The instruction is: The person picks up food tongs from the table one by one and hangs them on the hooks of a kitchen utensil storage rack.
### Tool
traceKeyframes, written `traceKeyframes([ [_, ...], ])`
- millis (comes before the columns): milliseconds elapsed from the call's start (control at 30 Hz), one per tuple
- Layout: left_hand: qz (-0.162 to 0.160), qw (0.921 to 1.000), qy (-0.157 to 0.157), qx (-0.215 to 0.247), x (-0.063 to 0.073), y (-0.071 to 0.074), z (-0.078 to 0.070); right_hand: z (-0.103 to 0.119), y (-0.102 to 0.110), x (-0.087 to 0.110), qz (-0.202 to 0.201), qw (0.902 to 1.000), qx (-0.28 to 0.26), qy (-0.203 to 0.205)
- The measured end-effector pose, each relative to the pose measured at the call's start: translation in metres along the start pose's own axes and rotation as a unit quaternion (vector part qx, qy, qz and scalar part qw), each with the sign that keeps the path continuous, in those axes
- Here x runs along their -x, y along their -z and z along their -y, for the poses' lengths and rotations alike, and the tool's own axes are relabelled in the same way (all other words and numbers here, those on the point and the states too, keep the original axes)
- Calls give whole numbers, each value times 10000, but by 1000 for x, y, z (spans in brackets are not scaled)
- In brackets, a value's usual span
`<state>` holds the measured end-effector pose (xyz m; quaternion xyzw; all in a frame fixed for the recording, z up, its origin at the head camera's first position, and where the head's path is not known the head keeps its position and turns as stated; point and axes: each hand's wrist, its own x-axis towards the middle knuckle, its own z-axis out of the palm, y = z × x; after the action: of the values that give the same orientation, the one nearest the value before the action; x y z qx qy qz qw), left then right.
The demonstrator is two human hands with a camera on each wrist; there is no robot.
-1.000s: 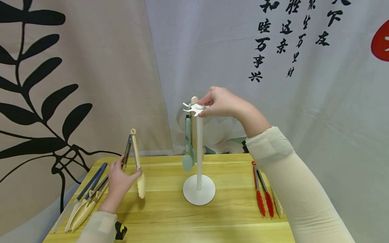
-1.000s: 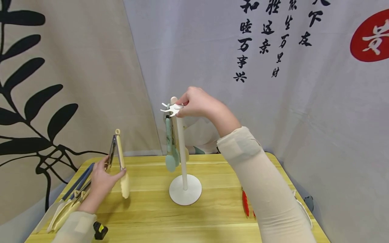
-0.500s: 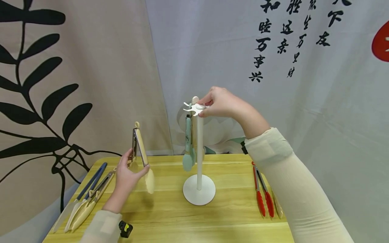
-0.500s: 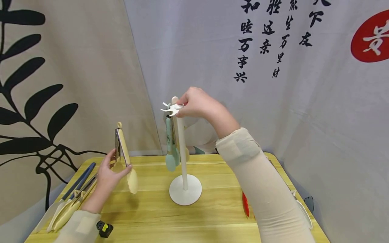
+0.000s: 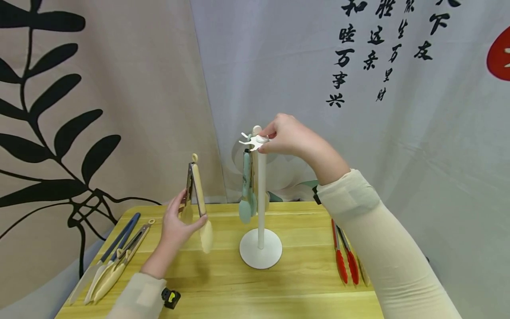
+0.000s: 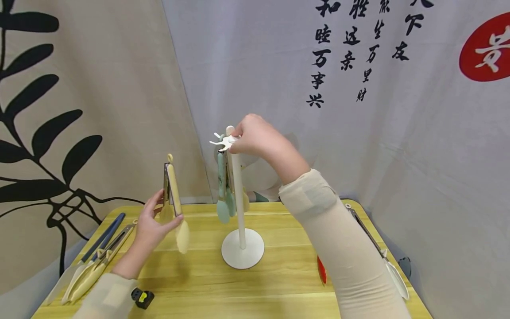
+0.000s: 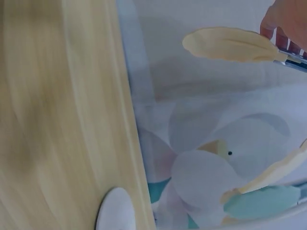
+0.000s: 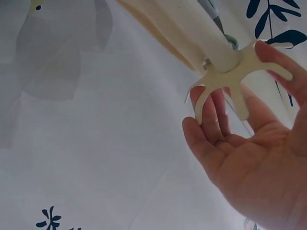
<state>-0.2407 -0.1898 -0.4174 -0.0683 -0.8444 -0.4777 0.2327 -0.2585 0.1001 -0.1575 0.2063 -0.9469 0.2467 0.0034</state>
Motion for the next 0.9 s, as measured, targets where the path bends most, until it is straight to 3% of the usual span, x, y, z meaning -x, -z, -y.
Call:
traceKeyframes([
  [333, 134, 9982, -514, 264, -4, -11, -22, 6, 0, 1, -17, 9995, 128, -288],
  [900, 397, 9930, -894, 664, -16, -31, -60, 12, -2, 3, -63, 9981, 288, -538],
])
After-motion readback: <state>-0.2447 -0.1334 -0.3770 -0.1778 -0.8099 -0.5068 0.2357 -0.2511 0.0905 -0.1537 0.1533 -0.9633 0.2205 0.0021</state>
